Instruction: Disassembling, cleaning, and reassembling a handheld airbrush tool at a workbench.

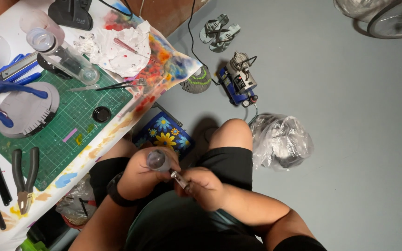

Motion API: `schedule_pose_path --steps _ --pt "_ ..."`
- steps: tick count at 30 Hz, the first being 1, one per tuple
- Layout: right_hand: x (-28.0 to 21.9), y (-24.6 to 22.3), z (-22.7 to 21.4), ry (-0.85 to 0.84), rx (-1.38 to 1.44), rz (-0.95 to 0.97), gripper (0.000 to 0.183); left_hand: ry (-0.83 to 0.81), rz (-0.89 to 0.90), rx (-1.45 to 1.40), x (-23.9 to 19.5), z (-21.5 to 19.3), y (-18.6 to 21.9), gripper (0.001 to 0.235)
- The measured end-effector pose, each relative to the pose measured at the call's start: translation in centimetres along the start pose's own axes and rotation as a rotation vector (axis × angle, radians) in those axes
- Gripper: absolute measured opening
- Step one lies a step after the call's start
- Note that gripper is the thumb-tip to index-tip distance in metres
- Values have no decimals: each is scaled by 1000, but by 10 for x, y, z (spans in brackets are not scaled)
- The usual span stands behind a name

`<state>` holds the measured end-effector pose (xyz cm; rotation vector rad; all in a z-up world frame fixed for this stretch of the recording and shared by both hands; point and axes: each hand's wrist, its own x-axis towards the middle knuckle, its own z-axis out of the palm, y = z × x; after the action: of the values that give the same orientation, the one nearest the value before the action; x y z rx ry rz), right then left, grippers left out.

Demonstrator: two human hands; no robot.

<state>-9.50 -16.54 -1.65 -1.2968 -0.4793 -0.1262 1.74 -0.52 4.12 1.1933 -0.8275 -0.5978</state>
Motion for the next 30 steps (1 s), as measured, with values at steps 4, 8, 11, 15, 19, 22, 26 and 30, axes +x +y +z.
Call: schedule_pose_path --steps 4,8,11,15,19,22,26,30 --pt "4 33 -16 297 -324 -81 20 220 113 323 -2 -4 -11 14" --pt "17 35 -17 364 -303 -101 24 393 197 510 11 16 4 15" --pt "3 53 -25 326 -14 -131 29 320 208 328 13 14 0 14" --pt "-5 72 -20 325 467 -149 22 234 148 -140 4 5 -50 14" --pt "-14 95 -28 345 392 -151 19 204 180 -171 8 16 -56 15" --pt "-11 88 -54 273 -12 -70 14 226 172 -233 0 15 -72 18" --pt "1 69 -129 330 -753 -1 15 317 -36 -364 -23 -1 -113 30" --pt "-14 120 -256 718 -1097 294 11 496 -511 -471 -72 -50 -192 24"
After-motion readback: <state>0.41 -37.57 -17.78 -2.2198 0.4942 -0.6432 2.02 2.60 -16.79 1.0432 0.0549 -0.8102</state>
